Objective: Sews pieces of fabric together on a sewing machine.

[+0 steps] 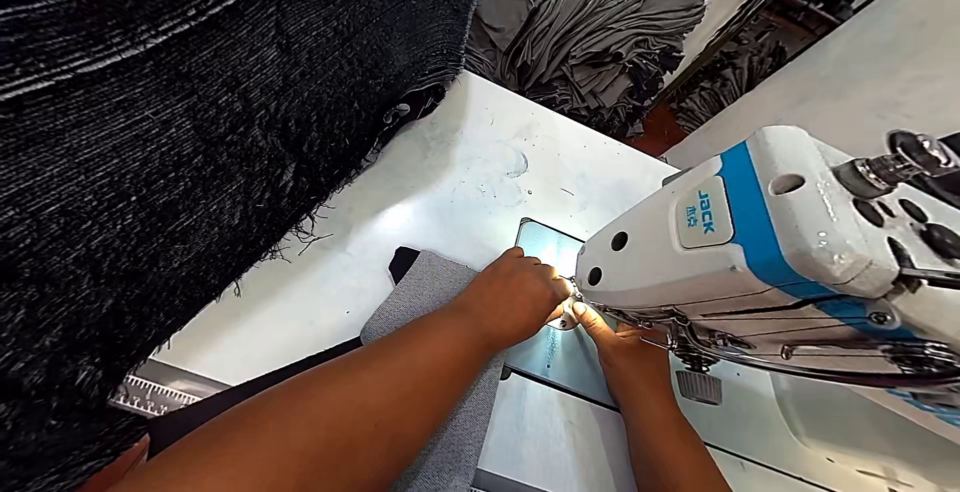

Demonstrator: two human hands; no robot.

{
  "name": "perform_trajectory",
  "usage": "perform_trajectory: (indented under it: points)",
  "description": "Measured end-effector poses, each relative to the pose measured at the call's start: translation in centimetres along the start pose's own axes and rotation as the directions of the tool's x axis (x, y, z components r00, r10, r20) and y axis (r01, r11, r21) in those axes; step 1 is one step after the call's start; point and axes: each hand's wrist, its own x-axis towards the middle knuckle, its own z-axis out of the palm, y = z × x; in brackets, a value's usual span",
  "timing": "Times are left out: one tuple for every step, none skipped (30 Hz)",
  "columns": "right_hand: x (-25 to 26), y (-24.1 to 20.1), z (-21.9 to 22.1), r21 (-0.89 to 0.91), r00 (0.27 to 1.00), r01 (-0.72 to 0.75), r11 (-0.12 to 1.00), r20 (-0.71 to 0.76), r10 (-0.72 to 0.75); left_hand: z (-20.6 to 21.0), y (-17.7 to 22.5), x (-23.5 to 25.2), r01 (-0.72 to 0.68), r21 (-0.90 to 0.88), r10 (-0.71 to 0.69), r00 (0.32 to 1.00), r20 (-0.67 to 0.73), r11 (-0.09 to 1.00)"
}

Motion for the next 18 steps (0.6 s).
perform_trajectory:
  points:
    - [0.1,0.4,0.0,-0.001,1.0,0.02,1.0,0.0,-0.02,0.0,0.0,0.0,0.002,-0.001,-0.002,1.0,0.005,1.0]
    - [0.1,0.6,-0.1,0.001,1.0,0.029,1.0,0.003,-0.029,0.0,0.0,0.0,0.004,-0.001,-0.004,1.0,0.01,1.0]
    - [0.1,0.6,-0.1,0.005,1.0,0.027,1.0,0.007,-0.028,-0.1,0.0,0.0,0.004,0.0,-0.004,1.0,0.013,1.0]
    - [0.2,0.6,-0.1,0.003,1.0,0.028,1.0,0.01,-0.028,-0.1,0.0,0.0,0.005,0.0,-0.005,1.0,0.016,1.0]
    - [0.2,0.6,-0.1,0.008,1.0,0.023,1.0,0.011,-0.023,-0.1,0.0,0.0,0.004,0.002,-0.004,1.0,0.018,1.0]
    - [0.2,0.7,-0.1,0.008,1.0,0.022,1.0,0.01,-0.022,-0.1,0.0,0.0,0.002,0.006,-0.002,1.0,0.019,1.0]
    - [0.2,0.8,-0.1,0.009,1.0,0.019,1.0,0.013,-0.019,-0.1,0.0,0.1,0.001,0.007,-0.001,1.0,0.024,1.0]
    - [0.3,1.1,-0.1,0.004,0.999,0.026,1.0,0.019,-0.026,-0.1,0.0,0.1,0.001,0.007,-0.002,1.0,0.031,1.0]
    - [0.4,1.5,-0.2,0.001,0.999,0.042,0.999,0.024,-0.042,0.0,0.0,0.1,0.002,0.009,-0.002,0.999,0.032,1.0]
    - [0.4,1.8,-0.2,0.008,0.997,0.065,0.998,0.027,-0.066,0.0,0.0,0.1,0.002,0.011,-0.002,1.0,0.031,1.0]
    - [0.5,2.5,-0.2,-0.004,0.994,0.111,0.994,0.022,-0.111,0.1,0.0,0.1,0.002,0.013,-0.003,1.0,0.031,1.0]
    - [0.5,2.6,-0.1,-0.01,0.992,0.126,0.992,0.014,-0.126,0.1,0.0,0.1,0.002,0.015,-0.002,0.999,0.032,1.0]
    - [0.3,1.9,-0.1,-0.007,0.995,0.098,0.995,0.008,-0.098,0.0,0.1,0.1,0.001,0.017,-0.002,0.999,0.033,1.0]
    - [0.1,0.8,0.0,0.014,0.999,0.041,0.999,0.007,-0.041,-0.1,0.1,0.1,0.001,0.018,-0.002,0.999,0.038,1.0]
    - [0.0,0.6,0.0,0.019,0.999,0.035,0.999,0.007,-0.035,-0.1,0.1,0.1,0.002,0.02,-0.003,0.999,0.042,1.0]
    - [0.2,1.7,0.0,-0.001,0.996,0.093,0.996,0.007,-0.093,-0.1,0.0,0.1,0.002,0.023,-0.003,0.999,0.047,1.0]
    - [0.4,2.3,0.0,0.0,0.993,0.121,0.993,0.009,-0.121,-0.1,0.0,0.1,0.001,0.023,-0.003,0.999,0.05,1.0]
    - [0.4,2.3,-0.1,0.008,0.993,0.118,0.993,0.012,-0.118,0.0,0.0,0.1,0.0,0.024,-0.001,0.999,0.053,1.0]
